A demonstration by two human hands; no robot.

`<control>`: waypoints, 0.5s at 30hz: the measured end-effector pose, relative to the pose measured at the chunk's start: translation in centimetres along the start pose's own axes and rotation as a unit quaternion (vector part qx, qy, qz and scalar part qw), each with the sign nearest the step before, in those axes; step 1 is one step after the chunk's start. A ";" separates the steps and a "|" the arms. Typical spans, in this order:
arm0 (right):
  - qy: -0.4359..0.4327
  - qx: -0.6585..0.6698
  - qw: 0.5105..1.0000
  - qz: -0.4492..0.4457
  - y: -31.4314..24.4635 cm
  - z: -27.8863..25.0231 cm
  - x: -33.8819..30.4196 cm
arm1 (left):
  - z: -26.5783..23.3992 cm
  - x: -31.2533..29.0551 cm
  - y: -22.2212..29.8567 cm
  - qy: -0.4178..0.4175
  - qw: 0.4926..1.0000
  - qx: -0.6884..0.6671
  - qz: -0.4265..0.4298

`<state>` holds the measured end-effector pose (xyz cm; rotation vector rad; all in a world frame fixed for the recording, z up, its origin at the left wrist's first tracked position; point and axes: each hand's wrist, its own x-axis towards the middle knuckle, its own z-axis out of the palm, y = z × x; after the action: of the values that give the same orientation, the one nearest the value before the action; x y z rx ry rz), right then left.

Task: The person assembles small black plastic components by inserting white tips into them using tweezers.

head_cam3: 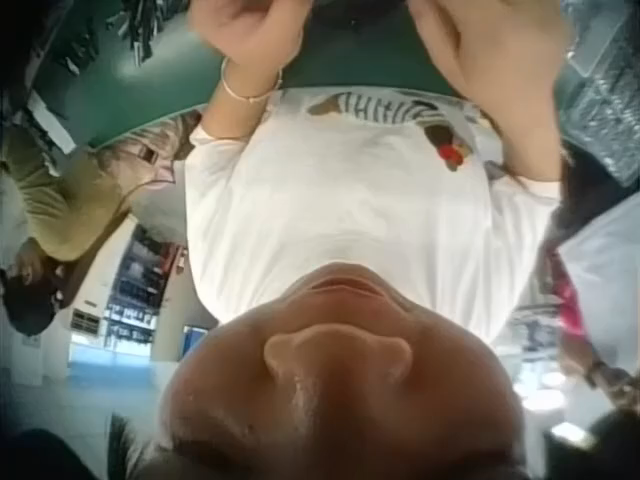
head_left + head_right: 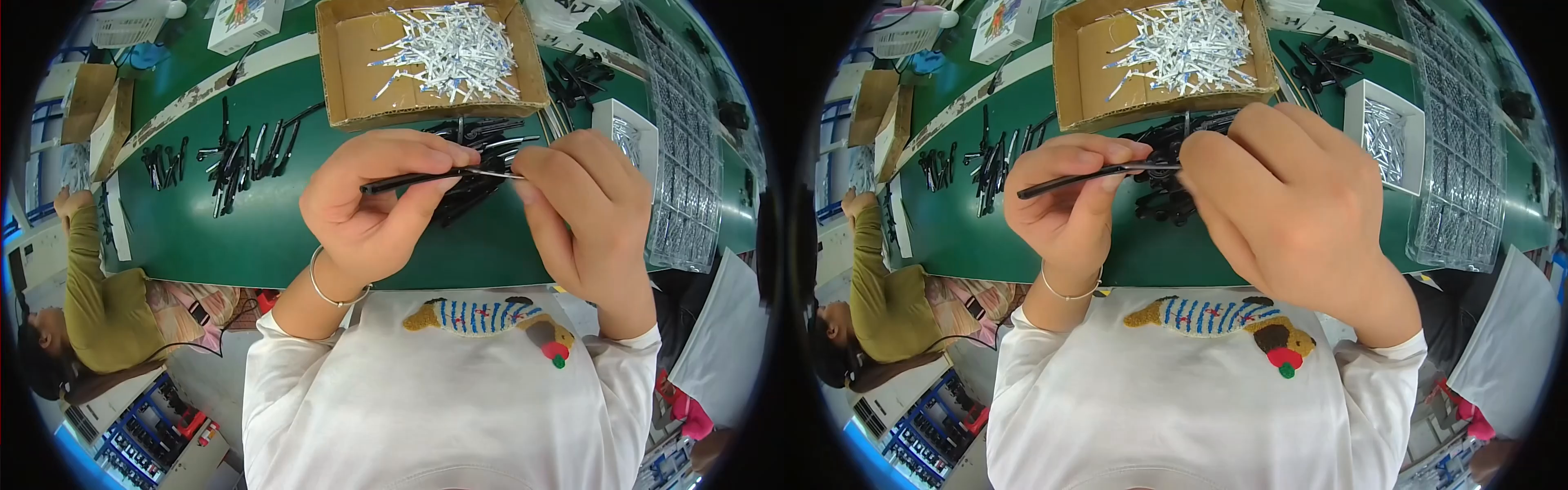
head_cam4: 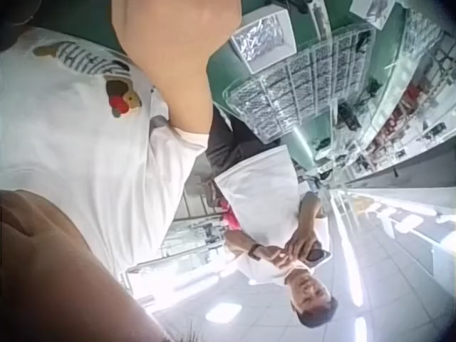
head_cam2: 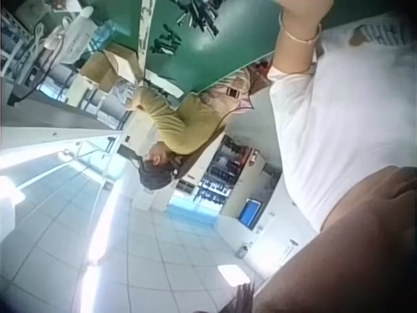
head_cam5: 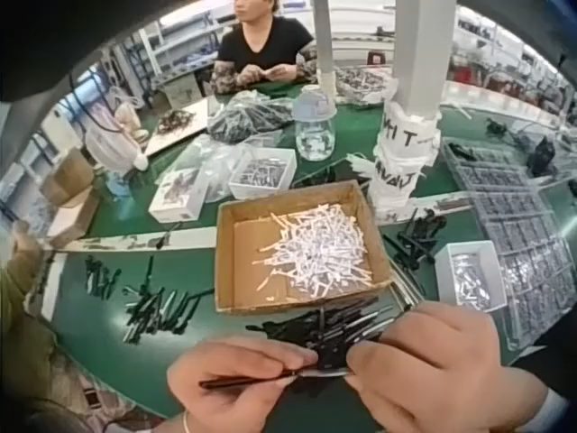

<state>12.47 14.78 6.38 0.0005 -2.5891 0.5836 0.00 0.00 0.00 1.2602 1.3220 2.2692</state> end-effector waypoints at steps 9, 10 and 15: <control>-0.027 -0.038 0.998 -0.046 0.3 0.2 0.8 | -0.2 -0.1 -0.3 0.006 0.999 0.046 -0.010; -0.032 -0.040 0.998 -0.041 0.3 0.2 0.8 | -0.3 -0.1 -0.4 0.004 0.999 0.047 -0.007; -0.033 -0.044 0.998 -0.040 0.3 0.2 0.6 | -0.2 -0.1 -0.2 0.009 0.999 0.044 -0.019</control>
<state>11.78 15.01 6.40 0.0948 -2.6631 0.4473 -0.07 -0.07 -0.25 1.2341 1.4556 2.2236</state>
